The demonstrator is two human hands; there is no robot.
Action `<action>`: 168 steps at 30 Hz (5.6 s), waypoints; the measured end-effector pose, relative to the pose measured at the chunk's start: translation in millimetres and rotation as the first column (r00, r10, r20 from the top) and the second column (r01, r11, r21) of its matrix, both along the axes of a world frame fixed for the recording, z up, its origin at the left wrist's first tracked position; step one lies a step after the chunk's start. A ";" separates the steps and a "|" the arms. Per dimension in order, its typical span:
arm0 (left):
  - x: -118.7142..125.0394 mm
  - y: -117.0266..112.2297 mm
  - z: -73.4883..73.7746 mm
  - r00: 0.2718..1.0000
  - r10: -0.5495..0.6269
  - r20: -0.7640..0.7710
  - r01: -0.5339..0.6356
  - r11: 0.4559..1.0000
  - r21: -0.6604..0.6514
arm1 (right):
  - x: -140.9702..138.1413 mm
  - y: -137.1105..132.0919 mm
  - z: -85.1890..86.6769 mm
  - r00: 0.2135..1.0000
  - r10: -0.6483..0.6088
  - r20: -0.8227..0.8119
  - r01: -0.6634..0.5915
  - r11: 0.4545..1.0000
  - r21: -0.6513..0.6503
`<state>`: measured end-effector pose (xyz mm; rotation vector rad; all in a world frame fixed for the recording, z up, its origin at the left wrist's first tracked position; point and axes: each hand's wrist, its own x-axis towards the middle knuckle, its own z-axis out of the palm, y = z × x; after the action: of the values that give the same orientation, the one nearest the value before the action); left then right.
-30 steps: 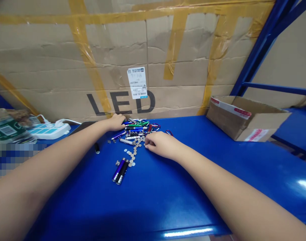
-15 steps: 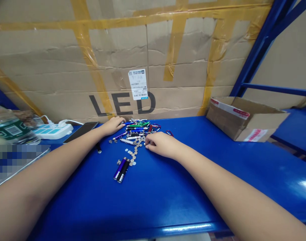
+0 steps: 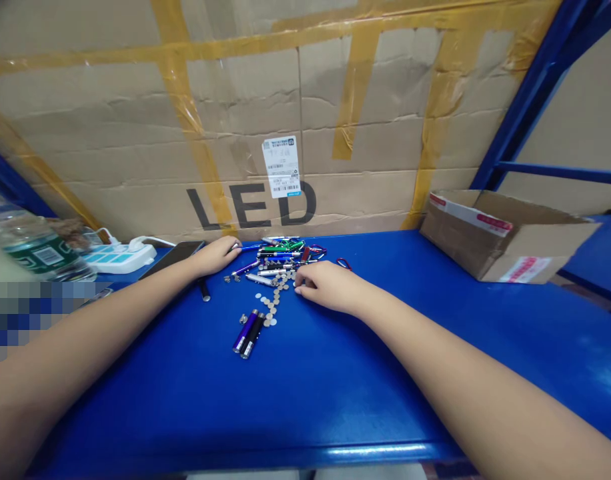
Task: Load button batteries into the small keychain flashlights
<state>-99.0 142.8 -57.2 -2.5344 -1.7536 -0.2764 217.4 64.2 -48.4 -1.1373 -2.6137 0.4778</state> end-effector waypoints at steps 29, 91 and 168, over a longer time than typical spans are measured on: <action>37.2 17.0 -2.0 0.999 -0.030 0.025 0.029 1.000 0.006 | -1.8 -3.3 2.6 1.000 -0.002 0.012 0.001 1.000 0.019; 23.6 -69.1 39.6 0.947 0.022 0.320 0.005 0.996 -0.084 | 0.9 -3.7 5.6 0.990 -0.059 0.129 0.049 0.995 0.082; 92.3 -120.7 4.5 0.784 -0.248 0.570 0.318 0.948 -0.024 | -20.1 -23.5 6.8 0.694 -0.356 -0.626 0.052 0.892 -0.450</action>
<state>-6.7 22.1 -52.7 -3.0235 -1.5377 -1.0669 197.4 40.6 -41.5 -1.0593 -1.7314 1.1742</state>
